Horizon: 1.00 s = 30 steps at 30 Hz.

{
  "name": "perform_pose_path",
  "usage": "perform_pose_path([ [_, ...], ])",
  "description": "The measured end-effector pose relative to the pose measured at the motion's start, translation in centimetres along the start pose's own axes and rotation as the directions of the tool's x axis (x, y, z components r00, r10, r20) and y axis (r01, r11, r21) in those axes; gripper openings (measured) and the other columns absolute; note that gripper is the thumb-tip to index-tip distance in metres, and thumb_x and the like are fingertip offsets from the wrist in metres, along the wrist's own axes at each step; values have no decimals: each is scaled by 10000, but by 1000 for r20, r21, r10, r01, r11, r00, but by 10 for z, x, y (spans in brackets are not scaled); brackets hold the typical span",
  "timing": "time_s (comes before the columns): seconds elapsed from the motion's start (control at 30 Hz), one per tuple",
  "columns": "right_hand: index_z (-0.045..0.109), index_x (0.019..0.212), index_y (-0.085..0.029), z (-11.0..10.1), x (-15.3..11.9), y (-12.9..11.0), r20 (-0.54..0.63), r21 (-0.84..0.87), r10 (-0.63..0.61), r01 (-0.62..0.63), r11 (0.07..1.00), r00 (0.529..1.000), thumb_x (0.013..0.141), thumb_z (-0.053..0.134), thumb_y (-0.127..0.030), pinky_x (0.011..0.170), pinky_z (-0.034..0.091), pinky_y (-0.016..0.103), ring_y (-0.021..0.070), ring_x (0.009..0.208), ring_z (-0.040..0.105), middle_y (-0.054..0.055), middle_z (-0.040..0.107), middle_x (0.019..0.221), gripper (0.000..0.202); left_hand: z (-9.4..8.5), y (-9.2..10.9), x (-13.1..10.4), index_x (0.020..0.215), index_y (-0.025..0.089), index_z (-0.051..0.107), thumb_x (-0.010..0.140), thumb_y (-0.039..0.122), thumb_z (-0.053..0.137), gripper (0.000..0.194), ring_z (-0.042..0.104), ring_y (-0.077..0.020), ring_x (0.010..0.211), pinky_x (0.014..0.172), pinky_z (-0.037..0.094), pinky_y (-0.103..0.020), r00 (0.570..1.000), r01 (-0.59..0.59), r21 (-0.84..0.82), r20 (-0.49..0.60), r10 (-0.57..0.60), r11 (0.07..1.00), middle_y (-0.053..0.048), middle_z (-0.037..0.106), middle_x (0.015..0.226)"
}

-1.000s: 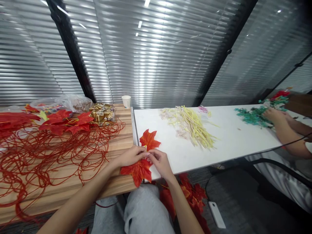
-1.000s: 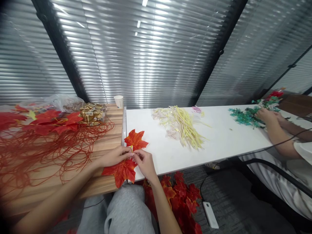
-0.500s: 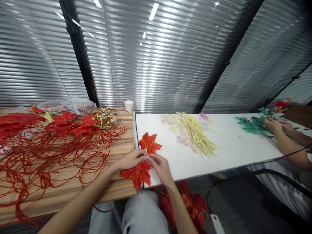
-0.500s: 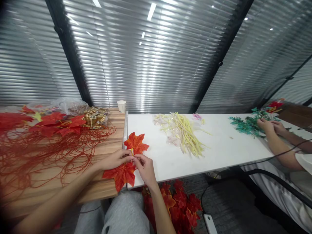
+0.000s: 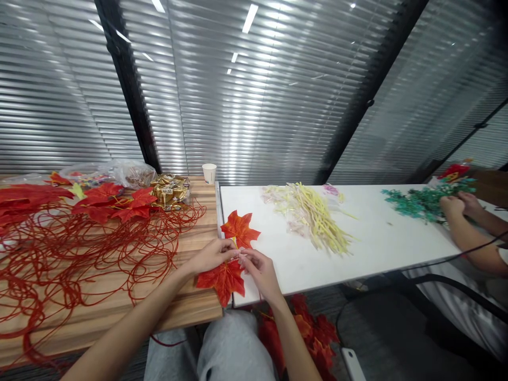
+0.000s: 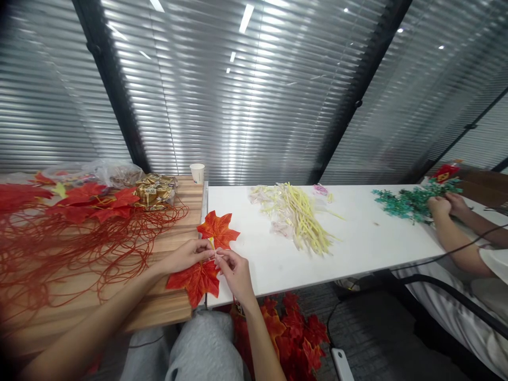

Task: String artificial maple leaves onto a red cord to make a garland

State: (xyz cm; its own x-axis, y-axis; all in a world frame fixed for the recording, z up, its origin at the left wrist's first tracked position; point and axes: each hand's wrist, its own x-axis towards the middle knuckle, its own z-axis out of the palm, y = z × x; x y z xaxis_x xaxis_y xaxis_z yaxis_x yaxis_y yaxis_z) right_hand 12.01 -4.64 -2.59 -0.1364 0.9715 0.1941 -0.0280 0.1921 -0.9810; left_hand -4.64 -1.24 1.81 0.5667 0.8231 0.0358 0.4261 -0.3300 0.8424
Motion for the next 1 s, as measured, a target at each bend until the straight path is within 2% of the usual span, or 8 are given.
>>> perform_pose_path([
  [0.17,639,902,-157,0,-1,1,1,7,19,-19,1000,1000,760,568,-317,513,466,229,128,597,553,37,634,731,226,1,4,-2,760,130,538,820,464,425,357,453,-109,629,576,354,-211,1000,6,-33,0,-6,999,5,521,686],
  [0.37,654,880,-153,-1,-1,2,24,-38,-19,20,999,1000,779,546,-301,524,451,228,129,601,554,44,639,732,209,1,7,-3,760,128,546,815,476,428,371,469,-116,660,597,363,-217,1000,3,-14,14,-3,1000,-5,534,716],
  [0.6,652,876,-145,-1,0,4,25,-44,-19,20,999,1000,779,548,-321,528,450,227,128,593,548,40,627,704,227,3,8,-3,756,130,540,819,461,437,352,478,-110,654,604,374,-212,999,-14,-85,36,17,996,1,540,708],
  [1.0,647,855,-156,-1,-1,2,8,-21,-14,14,1000,1000,759,565,-334,533,467,236,128,602,543,39,625,729,218,2,7,-4,769,131,541,766,470,516,340,489,-120,661,591,378,-218,999,18,-57,31,-17,998,-4,545,712],
])
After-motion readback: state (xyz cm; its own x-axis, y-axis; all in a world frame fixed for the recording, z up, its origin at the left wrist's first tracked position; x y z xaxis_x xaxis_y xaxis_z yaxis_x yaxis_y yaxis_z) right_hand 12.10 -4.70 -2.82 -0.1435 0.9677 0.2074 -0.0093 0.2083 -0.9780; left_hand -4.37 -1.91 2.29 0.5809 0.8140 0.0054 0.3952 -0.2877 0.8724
